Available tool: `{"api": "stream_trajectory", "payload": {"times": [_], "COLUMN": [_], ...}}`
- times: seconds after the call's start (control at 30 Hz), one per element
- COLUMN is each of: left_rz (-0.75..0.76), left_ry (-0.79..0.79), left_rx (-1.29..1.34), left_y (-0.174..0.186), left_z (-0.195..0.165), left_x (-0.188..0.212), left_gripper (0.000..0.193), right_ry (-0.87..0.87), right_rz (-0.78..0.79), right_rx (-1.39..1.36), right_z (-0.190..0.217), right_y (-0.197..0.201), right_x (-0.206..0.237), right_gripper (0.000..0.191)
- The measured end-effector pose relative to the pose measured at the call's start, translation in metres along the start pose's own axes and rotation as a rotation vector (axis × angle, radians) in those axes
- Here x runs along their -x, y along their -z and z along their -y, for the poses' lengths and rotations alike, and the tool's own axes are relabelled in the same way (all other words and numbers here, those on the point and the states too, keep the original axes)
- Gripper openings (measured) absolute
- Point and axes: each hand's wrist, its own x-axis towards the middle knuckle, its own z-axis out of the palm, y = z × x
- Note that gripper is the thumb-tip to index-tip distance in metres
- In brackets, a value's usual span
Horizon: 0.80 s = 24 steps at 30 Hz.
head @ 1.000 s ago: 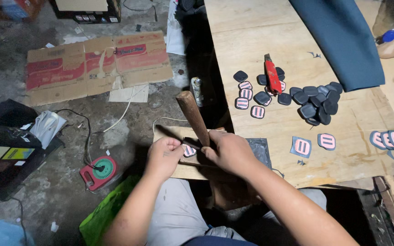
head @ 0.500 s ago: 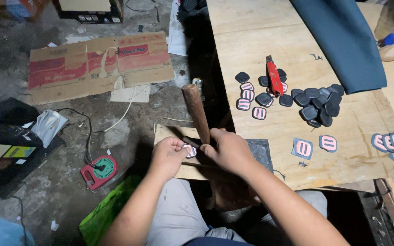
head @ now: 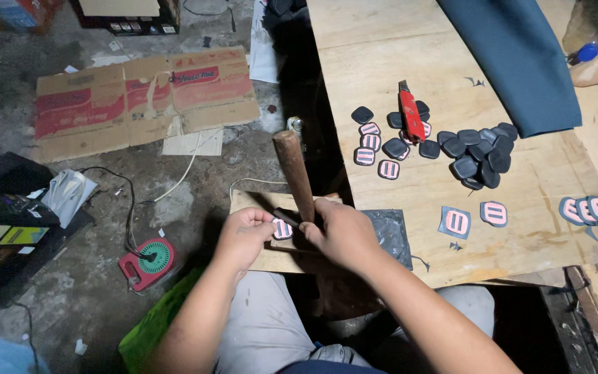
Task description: The person repeatedly places small rectangular rubber pieces on a wooden block and uses a curved metal tool to press and shape the edges. They handle each piece one at a time, repositioning it as needed, and set finished pieces aside on the table.
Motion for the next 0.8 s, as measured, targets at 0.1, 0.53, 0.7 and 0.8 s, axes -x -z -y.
{"api": "stream_trajectory", "payload": {"times": [0.1, 0.53, 0.7, 0.8], "left_rz": [-0.07, -0.116, -0.169, -0.184], "left_ry": [-0.108, -0.297, -0.282, -0.163], "left_rx": [-0.136, -0.362, -0.342, -0.368], "left_y": [-0.007, -0.011, -0.011, -0.01], "left_z": [0.001, -0.009, -0.004, -0.003], "left_x": [0.0, 0.008, 0.011, 0.008], "left_gripper": [0.009, 0.005, 0.007, 0.008], "right_ry": [-0.017, -0.013, 0.181, 0.197], "right_rz": [0.042, 0.141, 0.068, 0.086], "right_rx": [0.064, 0.068, 0.119, 0.158], "right_z": [0.002, -0.003, -0.009, -0.013], "right_y": [0.002, 0.007, 0.007, 0.007], "right_x": [-0.01, -0.02, -0.014, -0.008], "right_gripper": [0.029, 0.034, 0.032, 0.031]}}
